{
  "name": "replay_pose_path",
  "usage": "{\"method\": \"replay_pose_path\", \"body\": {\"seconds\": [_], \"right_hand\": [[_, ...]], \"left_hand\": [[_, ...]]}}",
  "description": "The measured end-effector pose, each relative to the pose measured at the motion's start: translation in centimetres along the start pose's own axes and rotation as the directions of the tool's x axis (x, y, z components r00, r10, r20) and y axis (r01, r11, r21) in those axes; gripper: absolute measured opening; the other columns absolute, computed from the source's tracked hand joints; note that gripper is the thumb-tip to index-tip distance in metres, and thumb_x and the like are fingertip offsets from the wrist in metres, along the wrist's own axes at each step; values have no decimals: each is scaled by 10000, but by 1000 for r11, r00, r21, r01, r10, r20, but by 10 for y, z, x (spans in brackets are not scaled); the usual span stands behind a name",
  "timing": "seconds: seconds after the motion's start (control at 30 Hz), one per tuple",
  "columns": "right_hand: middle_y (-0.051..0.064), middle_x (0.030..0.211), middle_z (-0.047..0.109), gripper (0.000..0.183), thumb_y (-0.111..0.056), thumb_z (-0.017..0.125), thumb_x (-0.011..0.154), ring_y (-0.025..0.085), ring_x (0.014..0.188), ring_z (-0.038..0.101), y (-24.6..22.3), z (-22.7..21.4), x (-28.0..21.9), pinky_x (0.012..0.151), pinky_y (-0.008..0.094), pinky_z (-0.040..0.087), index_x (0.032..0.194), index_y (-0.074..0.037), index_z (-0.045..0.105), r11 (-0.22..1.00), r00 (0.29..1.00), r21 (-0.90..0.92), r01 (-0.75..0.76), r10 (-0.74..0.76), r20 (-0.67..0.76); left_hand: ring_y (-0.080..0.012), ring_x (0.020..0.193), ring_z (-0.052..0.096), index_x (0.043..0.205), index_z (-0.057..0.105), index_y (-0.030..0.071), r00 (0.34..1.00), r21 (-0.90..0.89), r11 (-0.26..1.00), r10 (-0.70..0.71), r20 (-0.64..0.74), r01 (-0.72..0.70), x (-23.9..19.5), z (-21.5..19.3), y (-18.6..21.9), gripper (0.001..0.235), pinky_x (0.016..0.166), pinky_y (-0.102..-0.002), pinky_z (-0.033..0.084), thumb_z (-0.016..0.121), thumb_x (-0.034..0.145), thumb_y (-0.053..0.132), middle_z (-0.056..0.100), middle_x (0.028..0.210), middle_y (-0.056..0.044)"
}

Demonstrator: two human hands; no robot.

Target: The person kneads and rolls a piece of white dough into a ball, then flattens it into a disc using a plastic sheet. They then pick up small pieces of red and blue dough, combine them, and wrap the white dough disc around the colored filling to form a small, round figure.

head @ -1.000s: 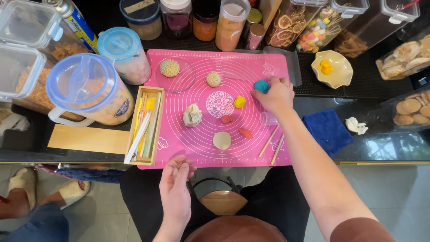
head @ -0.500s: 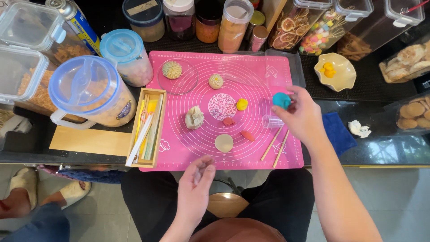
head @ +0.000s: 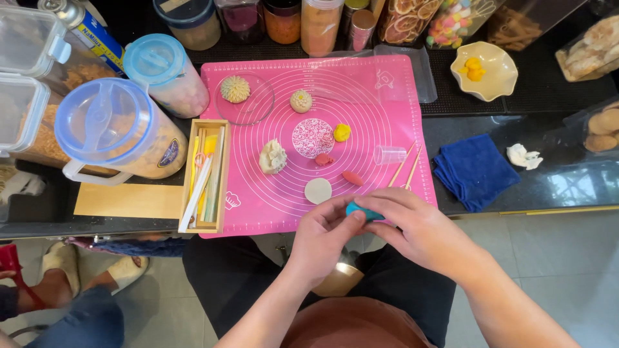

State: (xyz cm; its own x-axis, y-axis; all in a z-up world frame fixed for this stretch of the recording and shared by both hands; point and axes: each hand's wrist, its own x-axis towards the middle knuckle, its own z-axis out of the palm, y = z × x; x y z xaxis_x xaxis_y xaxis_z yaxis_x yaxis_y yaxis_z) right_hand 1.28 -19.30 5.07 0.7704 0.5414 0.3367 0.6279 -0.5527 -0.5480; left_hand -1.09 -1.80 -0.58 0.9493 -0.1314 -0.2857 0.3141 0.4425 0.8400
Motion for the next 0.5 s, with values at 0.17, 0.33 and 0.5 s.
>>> {"method": "replay_pose_path", "body": {"seconds": [0.17, 0.33, 0.5], "right_hand": [[112, 1181, 715, 287, -133, 686, 955, 254, 1089, 720, 8, 4, -5, 1006, 350, 575, 1230, -49, 686, 995, 998, 89, 50, -54, 39], [137, 1184, 686, 247, -96, 648, 976, 284, 1079, 698, 8, 10, -12, 995, 380, 571, 1206, -4, 653, 991, 998, 122, 59, -63, 23], [76, 1047, 725, 130, -72, 659, 963, 229, 962, 717, 10, 8, -18, 890, 317, 592, 1086, -33, 676, 989, 998, 150, -8, 19, -66]], "left_hand": [[-205, 882, 742, 1338, 646, 20, 979, 4, 980, -201, 37, 201, -3, -9, 17, 452, 888, -316, 631, 706, 907, 140, 741, 1029, -121], [-209, 910, 734, 1235, 694, -10, 974, -10, 976, -218, 56, 219, -1, -8, 13, 363, 907, -334, 628, 723, 901, 128, 746, 1000, -139], [-209, 874, 724, 1166, 694, -10, 976, -10, 981, -190, 107, 193, 4, -12, 0, 271, 866, -349, 643, 710, 926, 115, 743, 974, -130]]}}
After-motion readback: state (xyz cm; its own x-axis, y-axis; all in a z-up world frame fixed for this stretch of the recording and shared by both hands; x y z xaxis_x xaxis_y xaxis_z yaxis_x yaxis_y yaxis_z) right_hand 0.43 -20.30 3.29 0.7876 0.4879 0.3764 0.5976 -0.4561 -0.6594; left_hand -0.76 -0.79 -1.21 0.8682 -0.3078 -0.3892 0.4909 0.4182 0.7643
